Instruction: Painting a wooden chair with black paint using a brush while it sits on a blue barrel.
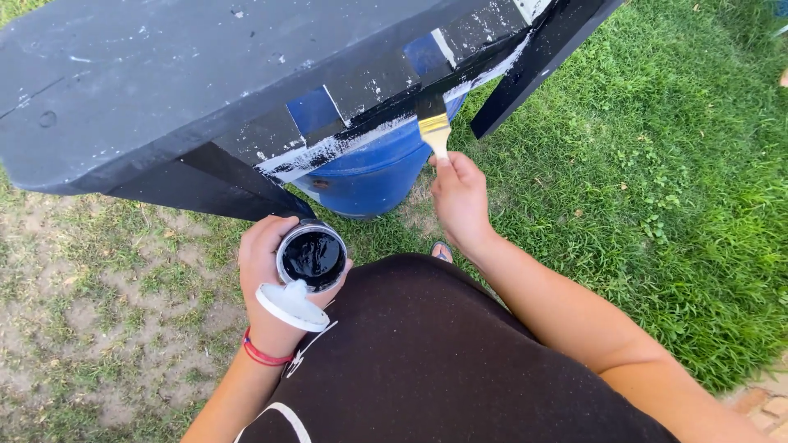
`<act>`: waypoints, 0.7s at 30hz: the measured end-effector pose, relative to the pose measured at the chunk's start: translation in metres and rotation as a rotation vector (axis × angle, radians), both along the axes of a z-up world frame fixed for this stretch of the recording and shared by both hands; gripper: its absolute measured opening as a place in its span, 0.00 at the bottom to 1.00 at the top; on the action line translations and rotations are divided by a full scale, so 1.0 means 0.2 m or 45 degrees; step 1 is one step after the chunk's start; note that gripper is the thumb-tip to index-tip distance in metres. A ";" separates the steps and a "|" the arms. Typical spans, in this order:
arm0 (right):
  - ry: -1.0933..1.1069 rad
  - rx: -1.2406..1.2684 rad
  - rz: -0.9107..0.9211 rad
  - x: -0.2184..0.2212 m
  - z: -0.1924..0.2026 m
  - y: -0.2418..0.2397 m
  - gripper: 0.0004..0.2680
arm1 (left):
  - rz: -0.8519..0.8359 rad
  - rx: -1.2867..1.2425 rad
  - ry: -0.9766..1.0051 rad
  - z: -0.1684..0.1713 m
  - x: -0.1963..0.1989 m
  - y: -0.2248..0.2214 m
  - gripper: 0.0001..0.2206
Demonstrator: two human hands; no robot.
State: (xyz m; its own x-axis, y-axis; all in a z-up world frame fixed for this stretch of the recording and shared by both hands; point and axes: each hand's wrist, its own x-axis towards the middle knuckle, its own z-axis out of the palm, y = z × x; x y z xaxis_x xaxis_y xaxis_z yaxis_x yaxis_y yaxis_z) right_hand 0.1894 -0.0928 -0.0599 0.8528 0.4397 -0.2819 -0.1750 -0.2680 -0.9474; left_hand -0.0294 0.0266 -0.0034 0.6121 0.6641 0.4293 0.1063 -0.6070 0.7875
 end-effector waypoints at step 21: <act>-1.162 -0.622 0.610 0.02 -0.07 0.07 0.09 | -0.062 -0.017 -0.087 0.01 0.01 0.00 0.32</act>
State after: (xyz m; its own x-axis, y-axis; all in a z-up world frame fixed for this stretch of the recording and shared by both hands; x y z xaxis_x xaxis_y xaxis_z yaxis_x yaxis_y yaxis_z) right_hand 0.1929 -0.0785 -0.0747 0.6016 0.7886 0.1269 0.7452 -0.4970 -0.4445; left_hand -0.0278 0.0274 -0.0021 0.6136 0.6401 0.4624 0.0227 -0.5996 0.8000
